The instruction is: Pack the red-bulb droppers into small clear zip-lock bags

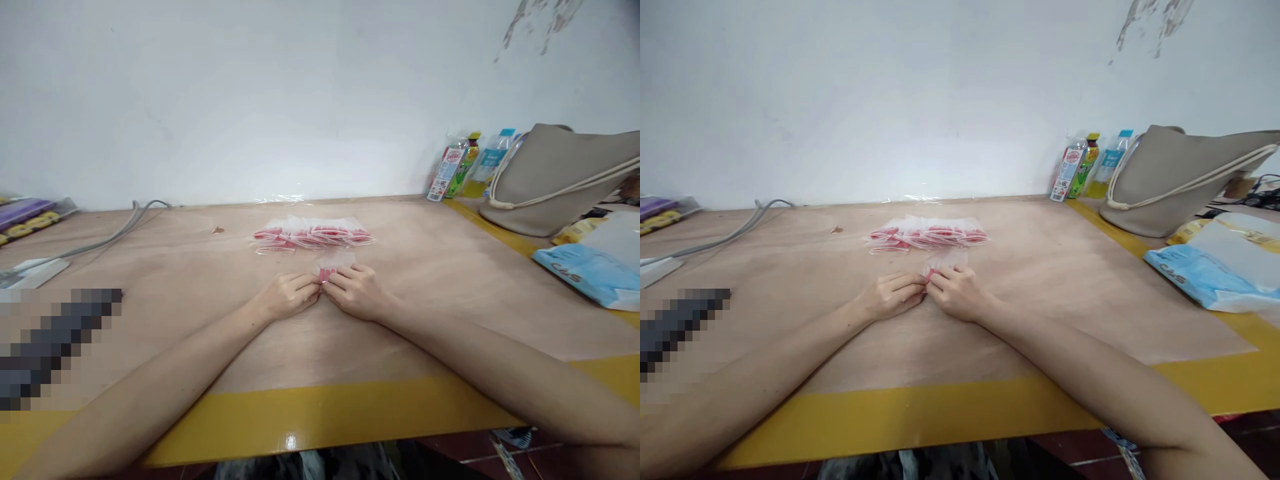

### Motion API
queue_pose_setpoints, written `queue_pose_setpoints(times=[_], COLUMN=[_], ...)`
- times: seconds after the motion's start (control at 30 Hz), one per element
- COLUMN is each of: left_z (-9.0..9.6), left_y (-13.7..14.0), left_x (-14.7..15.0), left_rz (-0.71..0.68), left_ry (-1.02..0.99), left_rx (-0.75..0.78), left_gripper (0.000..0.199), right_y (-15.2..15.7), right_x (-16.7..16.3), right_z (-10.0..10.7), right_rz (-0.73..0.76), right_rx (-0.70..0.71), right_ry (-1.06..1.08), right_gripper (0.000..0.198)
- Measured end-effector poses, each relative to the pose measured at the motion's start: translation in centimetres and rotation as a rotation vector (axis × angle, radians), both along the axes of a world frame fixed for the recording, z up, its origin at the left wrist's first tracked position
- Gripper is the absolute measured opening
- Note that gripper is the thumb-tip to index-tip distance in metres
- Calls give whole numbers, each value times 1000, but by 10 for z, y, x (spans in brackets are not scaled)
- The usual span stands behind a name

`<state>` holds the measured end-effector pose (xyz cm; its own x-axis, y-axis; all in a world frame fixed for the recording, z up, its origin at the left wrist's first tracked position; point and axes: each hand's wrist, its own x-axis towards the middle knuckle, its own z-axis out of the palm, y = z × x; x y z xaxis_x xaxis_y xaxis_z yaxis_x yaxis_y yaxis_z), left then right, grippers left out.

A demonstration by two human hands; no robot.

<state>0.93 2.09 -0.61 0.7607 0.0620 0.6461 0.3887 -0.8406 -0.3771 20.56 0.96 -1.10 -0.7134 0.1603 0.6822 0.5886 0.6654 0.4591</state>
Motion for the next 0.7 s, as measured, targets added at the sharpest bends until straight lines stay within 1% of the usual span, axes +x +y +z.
queue_pose_setpoints(times=[0.2, 0.33, 0.4, 0.57, 0.7], left_z=[1, 0, -1, -3, -2], left_y=[-2, -2, -1, 0, 0], left_x=[2, 1, 0, -4, -5], left_rz=[16, 21, 18, 41, 38], left_ry=[10, 3, -14, -20, -23], left_rx=[-2, -17, -21, -70, -92], left_gripper=[15, 13, 12, 13, 13], right_y=[2, 3, 3, 4, 6], right_x=[3, 10, 18, 46, 61], right_z=[0, 1, 2, 1, -1], right_rz=[32, 52, 45, 25, -3], right_rx=[13, 53, 52, -5, -5], right_ry=[-10, -24, -26, -28, -37], right_gripper=[28, 25, 24, 21, 19])
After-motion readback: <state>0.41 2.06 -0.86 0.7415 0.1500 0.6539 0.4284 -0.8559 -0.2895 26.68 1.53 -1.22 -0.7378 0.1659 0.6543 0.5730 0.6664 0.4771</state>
